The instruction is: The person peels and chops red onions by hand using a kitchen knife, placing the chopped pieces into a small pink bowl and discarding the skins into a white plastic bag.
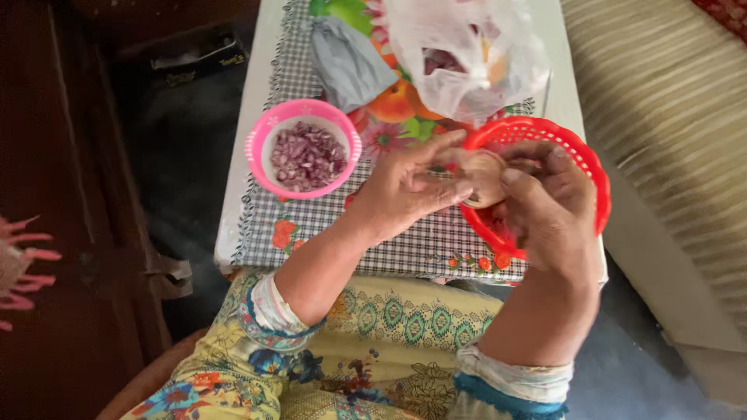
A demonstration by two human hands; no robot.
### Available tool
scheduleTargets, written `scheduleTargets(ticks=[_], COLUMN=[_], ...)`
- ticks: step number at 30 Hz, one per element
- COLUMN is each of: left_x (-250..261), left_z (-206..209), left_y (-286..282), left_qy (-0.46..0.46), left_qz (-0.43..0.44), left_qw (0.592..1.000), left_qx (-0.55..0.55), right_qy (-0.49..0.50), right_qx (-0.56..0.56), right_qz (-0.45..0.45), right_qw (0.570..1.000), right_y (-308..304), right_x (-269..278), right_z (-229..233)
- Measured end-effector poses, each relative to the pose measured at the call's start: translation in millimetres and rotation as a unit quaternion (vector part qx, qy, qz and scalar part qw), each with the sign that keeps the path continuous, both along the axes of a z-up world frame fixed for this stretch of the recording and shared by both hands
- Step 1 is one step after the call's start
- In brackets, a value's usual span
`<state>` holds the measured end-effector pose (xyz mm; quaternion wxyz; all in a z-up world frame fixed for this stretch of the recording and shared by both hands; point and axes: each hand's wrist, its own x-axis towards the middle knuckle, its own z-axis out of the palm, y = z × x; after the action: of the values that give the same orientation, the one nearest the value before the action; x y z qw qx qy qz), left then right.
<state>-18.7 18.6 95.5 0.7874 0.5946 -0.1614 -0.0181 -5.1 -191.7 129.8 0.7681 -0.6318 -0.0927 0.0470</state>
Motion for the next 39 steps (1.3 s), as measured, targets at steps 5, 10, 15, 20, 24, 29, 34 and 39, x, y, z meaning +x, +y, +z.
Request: scheduleTargets(ticks=[5, 10, 15, 20, 24, 29, 34, 39], left_x=[-8.0, -13.7, -12.0, -3.7, -2.2, -1.4, -4.0, -4.2], left_z=[-6.5, 2.9, 1.8, -6.1, -13.2, -15.7, -11.7, -14.1], left_y=[21.9, 54.6, 69.8, 69.3, 71.5, 63.4, 66.3, 73.0], left_qy=[0.018, 0.015, -0.014, 0.040, 0.051, 0.066, 0.053, 0.045], left_qz=[0.033, 0.060, 0.043, 0.045, -0.021, -0.025, -0.029, -0.022], left_qw=[0.994, 0.996, 0.992, 0.989, 0.969, 0.966, 0.974, 0.981], left_qx=[-0.103, -0.061, -0.115, -0.133, -0.239, -0.248, -0.220, -0.186], right_qy=[-0.013, -0.055, -0.121, -0.133, -0.201, -0.303, -0.326, -0.377], right_qx=[-0.021, -0.117, -0.128, -0.106, -0.179, -0.257, -0.294, -0.386], right_qz=[0.026, -0.019, 0.025, 0.025, 0.013, -0.051, -0.082, -0.119], right_qw=[0.999, 0.991, 0.984, 0.985, 0.963, 0.916, 0.895, 0.833], right_y=[46.6, 52.7, 54.1, 72.3, 81.4, 92.5, 97.7, 99.5], right_x=[4.1, 5.8, 0.5, -8.8, -15.5, -16.0, -20.2, -17.8], right_z=[-8.8, -7.5, -14.1, -22.6, -25.9, -27.8, -22.3, -27.4])
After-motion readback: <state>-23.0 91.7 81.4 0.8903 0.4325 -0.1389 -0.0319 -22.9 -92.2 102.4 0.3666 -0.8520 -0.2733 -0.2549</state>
